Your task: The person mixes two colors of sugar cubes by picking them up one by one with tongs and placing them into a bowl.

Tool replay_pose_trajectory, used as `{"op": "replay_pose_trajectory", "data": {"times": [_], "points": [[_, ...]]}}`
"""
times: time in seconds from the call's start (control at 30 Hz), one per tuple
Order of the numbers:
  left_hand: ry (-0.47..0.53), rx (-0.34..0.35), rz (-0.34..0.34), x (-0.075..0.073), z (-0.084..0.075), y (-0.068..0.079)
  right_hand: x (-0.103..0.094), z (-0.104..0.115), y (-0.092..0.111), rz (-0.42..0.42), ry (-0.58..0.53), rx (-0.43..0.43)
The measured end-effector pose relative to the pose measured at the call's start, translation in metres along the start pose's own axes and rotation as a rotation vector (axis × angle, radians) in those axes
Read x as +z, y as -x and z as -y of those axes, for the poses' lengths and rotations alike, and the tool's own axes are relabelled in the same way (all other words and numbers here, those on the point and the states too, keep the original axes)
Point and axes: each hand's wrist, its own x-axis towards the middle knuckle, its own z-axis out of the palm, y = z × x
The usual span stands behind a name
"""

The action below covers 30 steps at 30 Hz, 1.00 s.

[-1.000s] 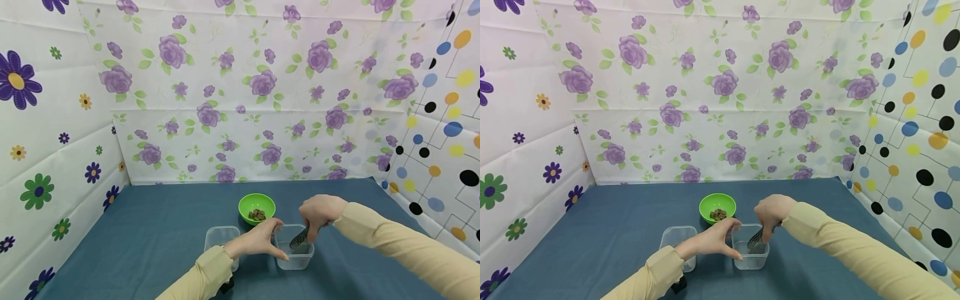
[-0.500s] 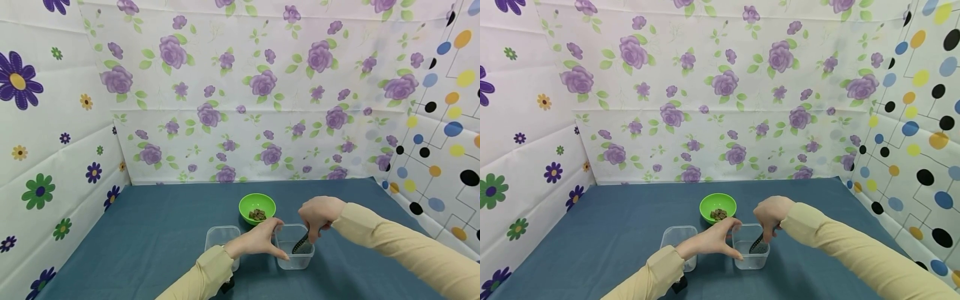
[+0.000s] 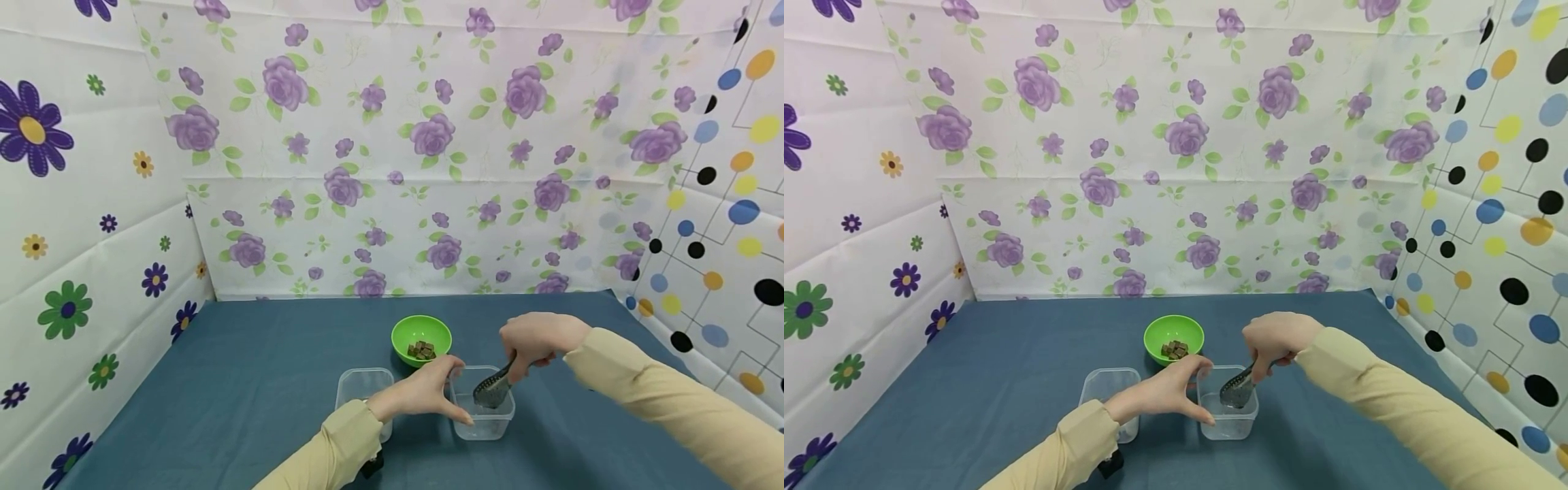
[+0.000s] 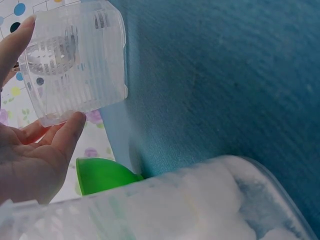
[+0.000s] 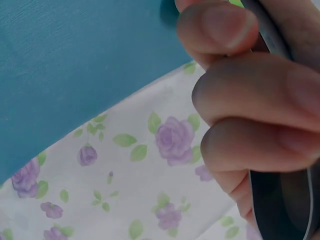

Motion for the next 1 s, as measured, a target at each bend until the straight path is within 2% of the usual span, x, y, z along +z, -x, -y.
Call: {"op": "replay_pose_trajectory", "data": {"times": [0.33, 0.6, 0.73, 1.0], "points": [[0.0, -0.025, -0.003, 0.0, 0.0, -0.002, -0.003, -0.025, 0.009, -0.041, -0.166, -0.086], [0.017, -0.036, 0.003, 0.0, 0.001, -0.002, -0.022, -0.039, 0.012, -0.082, -0.309, -0.151], [0.033, -0.042, 0.008, 0.0, 0.001, -0.002, -0.032, -0.045, 0.004, -0.12, -0.325, -0.199], [0.04, -0.052, 0.008, 0.001, 0.002, -0.003, -0.033, -0.05, -0.032, -0.141, -0.347, -0.19]]}}
